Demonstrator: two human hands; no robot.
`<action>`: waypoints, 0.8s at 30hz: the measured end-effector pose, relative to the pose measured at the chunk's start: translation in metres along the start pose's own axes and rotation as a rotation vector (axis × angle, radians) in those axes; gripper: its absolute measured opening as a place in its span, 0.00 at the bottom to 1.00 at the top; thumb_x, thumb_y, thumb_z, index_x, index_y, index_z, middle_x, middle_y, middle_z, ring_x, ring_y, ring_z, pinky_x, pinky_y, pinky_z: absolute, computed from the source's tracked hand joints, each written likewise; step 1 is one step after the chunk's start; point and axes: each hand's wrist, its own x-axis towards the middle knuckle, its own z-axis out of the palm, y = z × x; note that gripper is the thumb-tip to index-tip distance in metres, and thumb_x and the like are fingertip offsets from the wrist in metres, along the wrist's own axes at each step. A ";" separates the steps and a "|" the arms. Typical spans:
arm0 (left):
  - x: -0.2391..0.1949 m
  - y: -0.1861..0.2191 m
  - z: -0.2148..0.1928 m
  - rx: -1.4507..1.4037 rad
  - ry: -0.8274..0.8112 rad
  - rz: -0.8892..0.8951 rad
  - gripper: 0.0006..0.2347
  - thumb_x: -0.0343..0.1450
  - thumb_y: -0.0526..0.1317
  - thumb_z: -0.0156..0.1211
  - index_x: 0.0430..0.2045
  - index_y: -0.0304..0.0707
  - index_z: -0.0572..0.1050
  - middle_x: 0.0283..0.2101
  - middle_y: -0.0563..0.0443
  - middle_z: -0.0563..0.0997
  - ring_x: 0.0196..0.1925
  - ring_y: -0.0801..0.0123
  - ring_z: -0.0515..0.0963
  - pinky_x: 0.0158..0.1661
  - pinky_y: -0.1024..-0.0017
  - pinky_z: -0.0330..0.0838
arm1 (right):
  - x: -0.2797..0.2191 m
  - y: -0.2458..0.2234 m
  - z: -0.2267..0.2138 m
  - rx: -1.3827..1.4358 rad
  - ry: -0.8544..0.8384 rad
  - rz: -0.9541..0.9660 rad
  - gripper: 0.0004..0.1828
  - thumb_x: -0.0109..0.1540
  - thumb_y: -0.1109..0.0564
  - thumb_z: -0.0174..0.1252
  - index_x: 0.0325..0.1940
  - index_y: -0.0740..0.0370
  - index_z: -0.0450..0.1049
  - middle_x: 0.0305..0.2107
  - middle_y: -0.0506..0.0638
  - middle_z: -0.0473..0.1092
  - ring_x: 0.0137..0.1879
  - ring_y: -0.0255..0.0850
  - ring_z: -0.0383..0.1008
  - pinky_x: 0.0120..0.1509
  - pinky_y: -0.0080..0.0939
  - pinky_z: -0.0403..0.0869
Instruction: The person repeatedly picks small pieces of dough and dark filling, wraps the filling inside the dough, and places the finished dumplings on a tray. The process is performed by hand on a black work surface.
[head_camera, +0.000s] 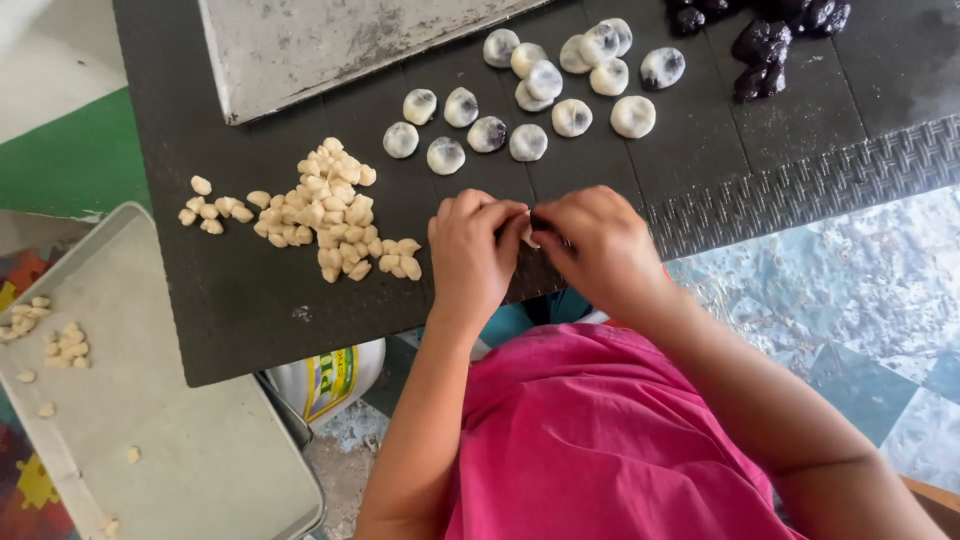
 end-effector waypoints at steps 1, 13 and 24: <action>0.000 0.000 0.003 0.005 0.002 -0.002 0.02 0.71 0.49 0.69 0.33 0.63 0.83 0.33 0.70 0.69 0.39 0.70 0.74 0.37 0.66 0.66 | -0.002 -0.006 -0.005 0.005 0.001 -0.002 0.11 0.64 0.56 0.68 0.49 0.60 0.83 0.37 0.54 0.75 0.43 0.52 0.78 0.45 0.50 0.78; -0.004 0.005 -0.029 -0.269 -0.031 0.179 0.14 0.68 0.41 0.74 0.46 0.48 0.78 0.41 0.54 0.80 0.43 0.52 0.80 0.45 0.55 0.73 | 0.013 0.013 -0.008 -0.105 -0.268 -0.088 0.14 0.62 0.46 0.68 0.50 0.48 0.80 0.51 0.41 0.73 0.62 0.46 0.68 0.57 0.47 0.65; -0.014 0.054 -0.068 -1.047 0.062 -0.203 0.17 0.73 0.27 0.67 0.58 0.29 0.77 0.45 0.40 0.85 0.42 0.71 0.86 0.44 0.72 0.84 | 0.029 -0.019 -0.027 1.129 -0.052 0.656 0.10 0.61 0.73 0.65 0.46 0.81 0.76 0.26 0.66 0.76 0.28 0.50 0.83 0.35 0.48 0.86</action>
